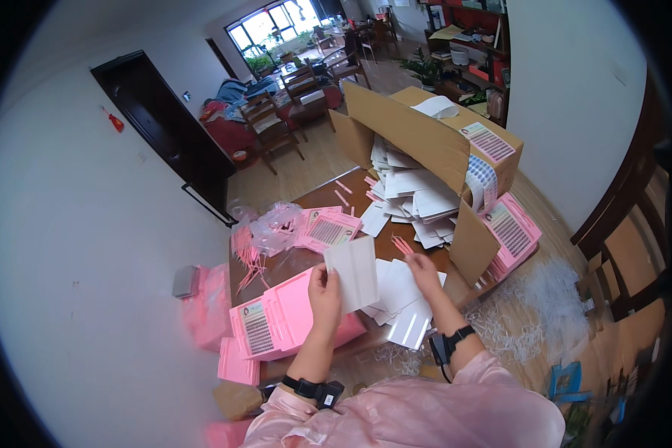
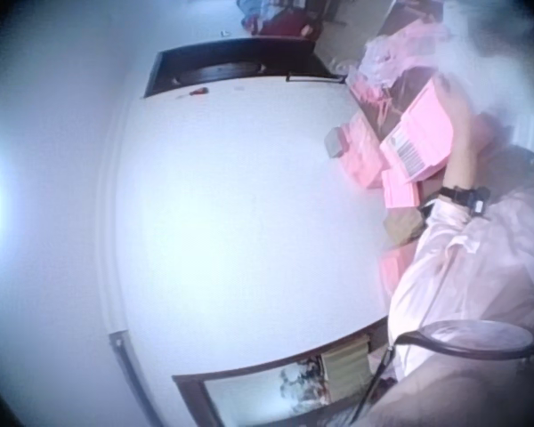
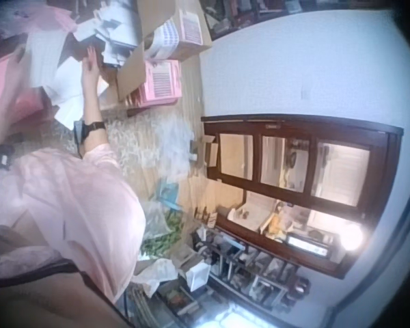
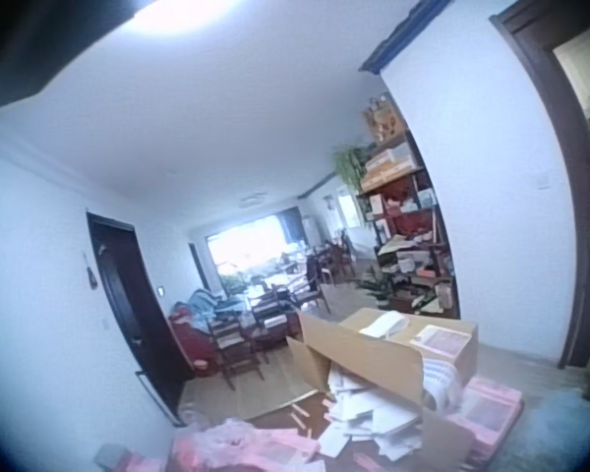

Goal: The person repeatedly picks up white paper sheets, folds them, and places them into pink rectangular boxes. The person also briefly handles a smartphone and a roll of tape before resuming the folding and packing process.

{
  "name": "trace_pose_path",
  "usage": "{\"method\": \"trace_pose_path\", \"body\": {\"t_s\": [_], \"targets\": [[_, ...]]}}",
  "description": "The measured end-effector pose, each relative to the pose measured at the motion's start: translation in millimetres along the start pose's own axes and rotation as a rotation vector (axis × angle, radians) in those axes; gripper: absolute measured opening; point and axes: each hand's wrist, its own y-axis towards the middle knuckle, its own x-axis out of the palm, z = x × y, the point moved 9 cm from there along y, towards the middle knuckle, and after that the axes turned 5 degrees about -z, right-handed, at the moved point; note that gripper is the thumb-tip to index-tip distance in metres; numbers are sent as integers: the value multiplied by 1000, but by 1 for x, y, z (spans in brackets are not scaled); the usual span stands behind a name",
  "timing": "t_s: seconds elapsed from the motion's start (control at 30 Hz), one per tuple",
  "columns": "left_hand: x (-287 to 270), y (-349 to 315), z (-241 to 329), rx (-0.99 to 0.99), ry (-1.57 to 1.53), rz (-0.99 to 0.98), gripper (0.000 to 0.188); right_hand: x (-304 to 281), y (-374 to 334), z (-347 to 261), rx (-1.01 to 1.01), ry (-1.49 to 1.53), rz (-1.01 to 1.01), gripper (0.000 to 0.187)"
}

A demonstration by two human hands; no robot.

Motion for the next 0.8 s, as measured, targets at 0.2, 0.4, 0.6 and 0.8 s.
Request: {"method": "trace_pose_path", "body": {"t_s": [0.2, 0.4, 0.6, 0.8], "targets": [[-23, -9, 14, -46, -255, -88, 37, 98, -73, -109, -6, 189, -420, 14], [-50, -19, 53, 7, -770, -361, 92, 142, -122, -128, 313, 250, -674, 11], [-71, -38, 66, 33, -859, -477, 123, 183, -154, -120, 284, 242, -619, 12], [-110, -49, 60, 18, -843, -361, 125, 200, -160, -123, 48, -29, -500, 22]]}}
